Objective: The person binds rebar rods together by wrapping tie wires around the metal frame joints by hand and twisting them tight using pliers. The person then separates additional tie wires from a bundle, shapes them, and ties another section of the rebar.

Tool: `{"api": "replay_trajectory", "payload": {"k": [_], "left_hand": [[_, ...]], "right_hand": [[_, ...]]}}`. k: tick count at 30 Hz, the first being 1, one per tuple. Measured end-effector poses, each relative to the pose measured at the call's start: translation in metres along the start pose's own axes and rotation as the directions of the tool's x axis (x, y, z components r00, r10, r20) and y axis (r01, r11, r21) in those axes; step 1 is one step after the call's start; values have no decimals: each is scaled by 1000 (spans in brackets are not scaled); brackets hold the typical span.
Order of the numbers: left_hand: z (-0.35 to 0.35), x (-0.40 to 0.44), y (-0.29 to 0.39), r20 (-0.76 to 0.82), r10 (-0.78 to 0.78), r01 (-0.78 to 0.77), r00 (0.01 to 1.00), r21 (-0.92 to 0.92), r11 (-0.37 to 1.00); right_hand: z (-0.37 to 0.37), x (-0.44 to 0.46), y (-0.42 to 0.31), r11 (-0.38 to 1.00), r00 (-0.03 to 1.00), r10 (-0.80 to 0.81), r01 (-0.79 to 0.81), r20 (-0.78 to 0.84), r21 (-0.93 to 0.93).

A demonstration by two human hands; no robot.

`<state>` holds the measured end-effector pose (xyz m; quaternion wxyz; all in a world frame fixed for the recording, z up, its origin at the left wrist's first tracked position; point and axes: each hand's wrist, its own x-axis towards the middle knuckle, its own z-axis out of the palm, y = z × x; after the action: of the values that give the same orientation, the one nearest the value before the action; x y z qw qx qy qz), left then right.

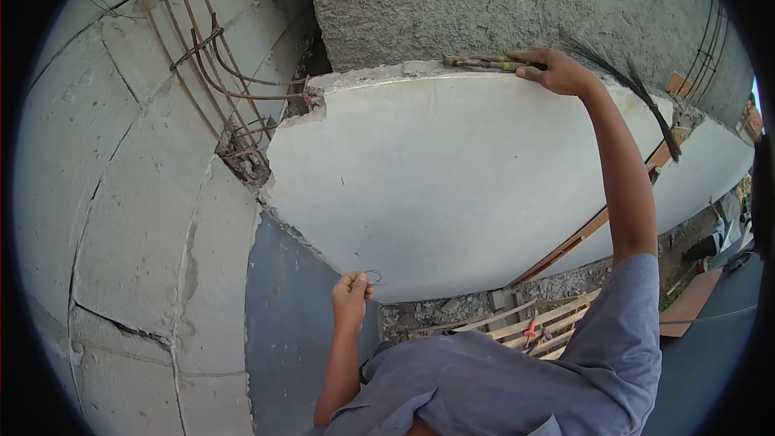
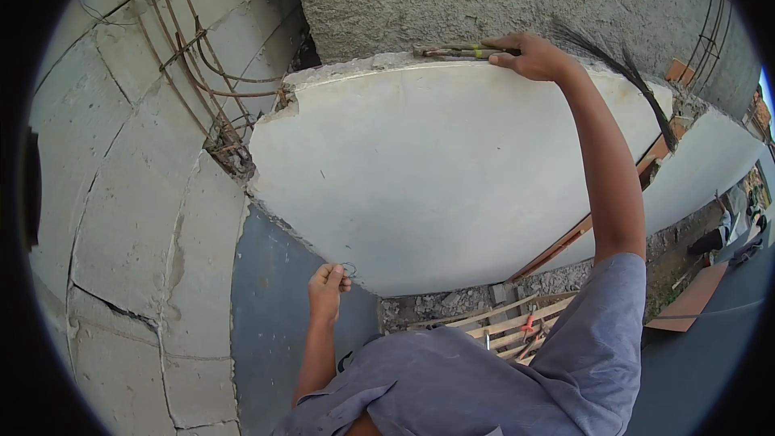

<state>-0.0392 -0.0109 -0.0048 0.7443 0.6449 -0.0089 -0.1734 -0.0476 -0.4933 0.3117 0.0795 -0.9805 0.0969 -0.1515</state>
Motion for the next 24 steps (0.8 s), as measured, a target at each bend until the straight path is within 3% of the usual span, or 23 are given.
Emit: {"api": "replay_trajectory", "payload": {"k": [3,5,7,10,11,13,15,16,17,19,22,24], "left_hand": [[3,-7,20,-67,-18,13,998,-79,997],[10,-4,37,-85,66,-77,994,-135,988],[18,-2,57,-82,142,-153,987,-148,977],[35,0,79,-104,194,-204,976,-106,973],[38,0,81,-102,214,-223,971,-82,971],[47,4,84,-85,255,-259,963,-41,965],[58,6,83,-91,271,-274,958,-21,961],[63,6,82,-95,277,-280,956,-12,960],[71,7,80,-86,272,-274,958,-11,962],[85,6,76,-77,260,-261,962,-2,965],[95,3,65,2,310,-310,951,75,948],[94,3,55,55,315,-320,947,151,935]], "right_hand": [[3,-2,-2,1000,1000,13,-13,-14,-6],[4,-1,1,998,999,-22,20,-24,-68],[13,-4,4,978,980,-98,63,-172,-199],[16,-4,8,993,990,-27,11,-140,-117],[21,-9,6,971,940,-134,60,-315,-232],[31,-28,-20,876,726,-373,71,-578,-477],[53,-70,-83,971,749,-177,237,-638,9],[76,-95,-108,917,875,-27,215,-483,337],[108,-117,-129,826,944,-69,236,-324,511],[174,-149,-169,626,995,-97,84,-29,775],[241,-169,-193,389,960,55,-274,275,879],[261,-178,-189,224,972,157,-210,177,952]]}}
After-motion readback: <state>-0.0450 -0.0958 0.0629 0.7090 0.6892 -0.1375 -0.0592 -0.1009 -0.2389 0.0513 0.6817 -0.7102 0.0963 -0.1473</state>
